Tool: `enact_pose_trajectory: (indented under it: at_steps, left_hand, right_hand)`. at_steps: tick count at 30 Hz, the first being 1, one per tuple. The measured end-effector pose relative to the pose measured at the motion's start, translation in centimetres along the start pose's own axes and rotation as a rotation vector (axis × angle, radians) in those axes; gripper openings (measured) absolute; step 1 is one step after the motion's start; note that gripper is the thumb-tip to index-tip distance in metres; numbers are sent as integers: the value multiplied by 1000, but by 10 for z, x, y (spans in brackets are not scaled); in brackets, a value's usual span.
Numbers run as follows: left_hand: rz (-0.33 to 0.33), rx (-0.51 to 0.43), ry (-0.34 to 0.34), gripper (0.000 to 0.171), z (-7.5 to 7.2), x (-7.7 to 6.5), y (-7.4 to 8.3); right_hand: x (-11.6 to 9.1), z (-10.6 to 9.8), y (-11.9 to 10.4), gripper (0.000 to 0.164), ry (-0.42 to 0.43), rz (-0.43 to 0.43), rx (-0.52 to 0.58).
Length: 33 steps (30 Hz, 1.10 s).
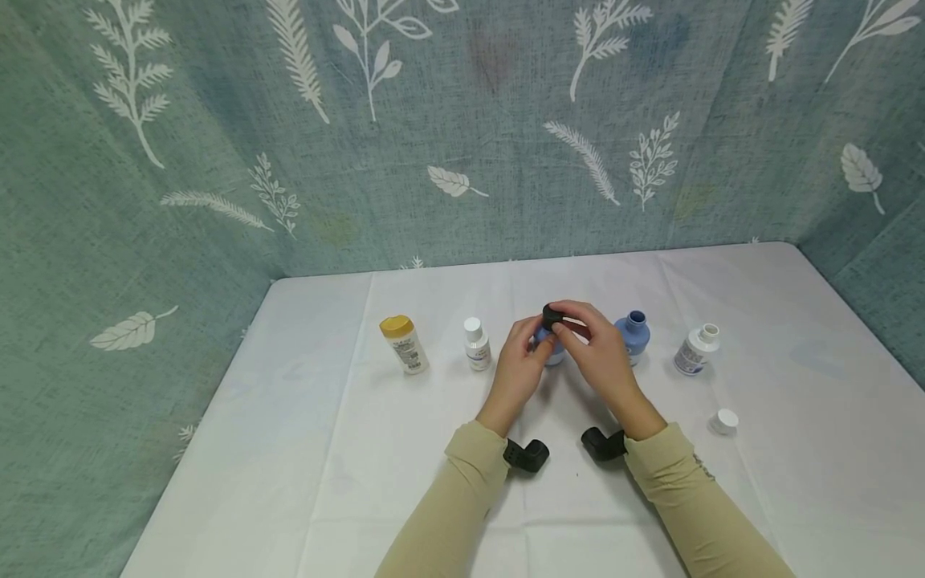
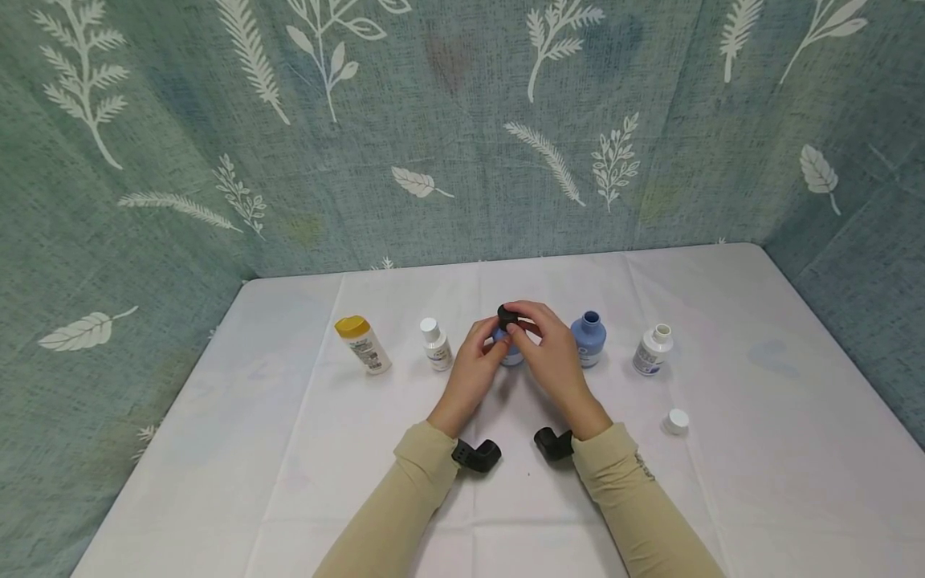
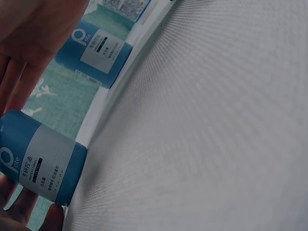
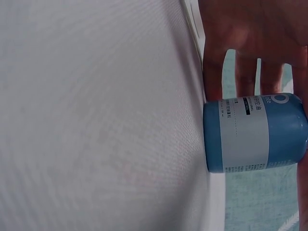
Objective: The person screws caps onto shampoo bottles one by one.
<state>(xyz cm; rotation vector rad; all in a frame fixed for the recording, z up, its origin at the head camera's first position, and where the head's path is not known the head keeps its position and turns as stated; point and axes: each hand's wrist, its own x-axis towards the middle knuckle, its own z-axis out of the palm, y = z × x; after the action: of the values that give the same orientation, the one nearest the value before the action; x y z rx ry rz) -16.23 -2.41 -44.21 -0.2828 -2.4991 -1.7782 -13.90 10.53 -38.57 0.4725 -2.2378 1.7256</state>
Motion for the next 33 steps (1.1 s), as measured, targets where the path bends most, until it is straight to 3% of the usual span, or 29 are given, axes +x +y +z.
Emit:
enact_pose_trajectory:
  at_steps: [21,33]
  left_hand:
    - [-19,-9,-13,42,0,0,1]
    - [-10,-24,-1,39,0,0,1]
  right_hand:
    - [0,0,2,30,26,-1,-7]
    - [-1,0,4,32,11,42,-35]
